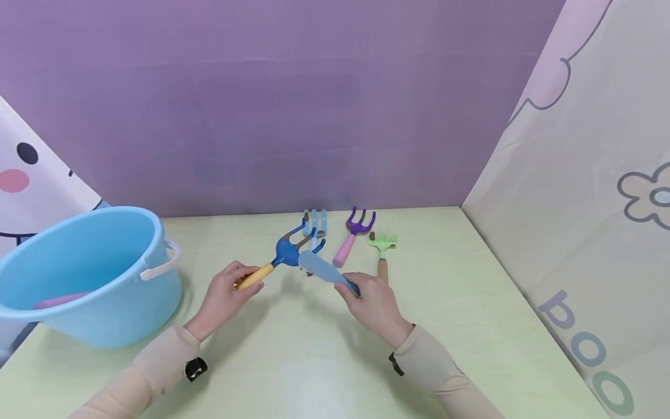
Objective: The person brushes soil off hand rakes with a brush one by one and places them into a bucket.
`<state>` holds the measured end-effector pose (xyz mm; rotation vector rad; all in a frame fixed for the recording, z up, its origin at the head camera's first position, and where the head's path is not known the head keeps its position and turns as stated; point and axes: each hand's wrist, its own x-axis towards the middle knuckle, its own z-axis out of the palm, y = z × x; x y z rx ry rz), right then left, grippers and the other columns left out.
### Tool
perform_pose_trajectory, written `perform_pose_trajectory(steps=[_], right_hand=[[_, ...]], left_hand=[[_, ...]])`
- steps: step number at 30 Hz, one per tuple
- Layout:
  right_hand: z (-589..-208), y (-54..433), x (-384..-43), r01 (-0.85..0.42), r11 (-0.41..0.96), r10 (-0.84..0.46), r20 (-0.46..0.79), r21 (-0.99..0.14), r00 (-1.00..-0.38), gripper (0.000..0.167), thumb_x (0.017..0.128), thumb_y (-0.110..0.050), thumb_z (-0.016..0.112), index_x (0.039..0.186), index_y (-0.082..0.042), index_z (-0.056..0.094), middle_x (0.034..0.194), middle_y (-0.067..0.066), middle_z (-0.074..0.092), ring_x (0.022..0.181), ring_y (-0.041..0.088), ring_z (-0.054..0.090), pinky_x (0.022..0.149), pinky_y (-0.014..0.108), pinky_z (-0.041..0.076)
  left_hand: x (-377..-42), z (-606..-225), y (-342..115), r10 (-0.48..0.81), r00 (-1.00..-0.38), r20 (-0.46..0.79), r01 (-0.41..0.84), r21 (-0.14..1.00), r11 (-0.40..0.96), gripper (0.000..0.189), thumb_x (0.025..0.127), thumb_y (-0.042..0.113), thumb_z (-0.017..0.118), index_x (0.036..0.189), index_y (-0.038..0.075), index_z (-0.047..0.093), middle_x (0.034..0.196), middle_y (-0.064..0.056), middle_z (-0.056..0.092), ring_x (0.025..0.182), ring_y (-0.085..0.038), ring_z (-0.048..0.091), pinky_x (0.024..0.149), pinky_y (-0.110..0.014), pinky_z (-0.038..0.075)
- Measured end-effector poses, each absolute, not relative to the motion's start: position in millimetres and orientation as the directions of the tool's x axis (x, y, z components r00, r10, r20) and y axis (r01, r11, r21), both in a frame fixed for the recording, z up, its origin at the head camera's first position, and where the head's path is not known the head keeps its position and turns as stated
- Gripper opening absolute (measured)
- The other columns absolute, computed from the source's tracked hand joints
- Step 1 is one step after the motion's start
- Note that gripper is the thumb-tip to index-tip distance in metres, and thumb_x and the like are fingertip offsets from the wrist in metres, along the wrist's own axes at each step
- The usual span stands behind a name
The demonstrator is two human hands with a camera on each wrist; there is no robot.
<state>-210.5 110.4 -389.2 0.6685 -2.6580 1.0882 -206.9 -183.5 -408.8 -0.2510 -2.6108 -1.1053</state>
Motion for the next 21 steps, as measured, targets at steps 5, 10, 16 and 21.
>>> perform_pose_trajectory(steps=[5,10,16,21], right_hand=[[-387.5,109.2,-211.0,-0.475,0.629,-0.333,0.340,-0.615,-0.880,0.023,0.087,-0.020,0.062,0.102,-0.004,0.068,0.065,-0.005,0.052,0.046,0.001,0.036,0.044,0.019,0.034],[-386.4,107.4,-211.3,-0.470,0.653,-0.315,0.351,-0.595,-0.882,0.023,0.087,-0.020,0.062,0.102,-0.004,0.068,0.065,-0.004,0.053,0.045,0.001,0.036,0.043,0.019,0.034],[-386.0,101.8,-210.0,-0.499,0.716,-0.295,0.437,-0.488,-0.850,0.022,0.084,-0.018,0.066,0.099,-0.002,0.068,0.067,-0.002,0.055,0.048,0.003,0.038,0.042,0.019,0.032],[-387.1,95.5,-210.2,-0.524,0.773,-0.306,0.514,-0.358,-0.802,0.020,0.083,-0.020,0.067,0.094,-0.004,0.068,0.067,-0.001,0.057,0.050,0.006,0.039,0.041,0.017,0.030]], left_hand=[[-204.8,-411.3,-182.3,0.041,-0.948,0.316,0.251,0.660,0.708,0.029,0.080,0.017,0.070,0.107,0.006,0.066,0.084,0.000,0.052,0.073,-0.012,0.048,0.064,-0.022,0.044],[-200.4,-411.9,-178.9,0.030,-0.961,0.276,0.212,0.658,0.722,0.030,0.080,0.015,0.070,0.108,0.007,0.065,0.085,0.000,0.052,0.074,-0.013,0.047,0.068,-0.025,0.043],[-198.5,-414.0,-174.9,0.046,-0.955,0.293,0.236,0.656,0.717,0.028,0.079,0.013,0.071,0.105,0.007,0.066,0.084,0.001,0.052,0.073,-0.012,0.047,0.067,-0.025,0.043],[-195.3,-413.8,-170.5,0.061,-0.942,0.329,0.273,0.650,0.709,0.025,0.077,0.012,0.072,0.101,0.008,0.068,0.080,0.004,0.050,0.069,-0.010,0.046,0.063,-0.023,0.042]])
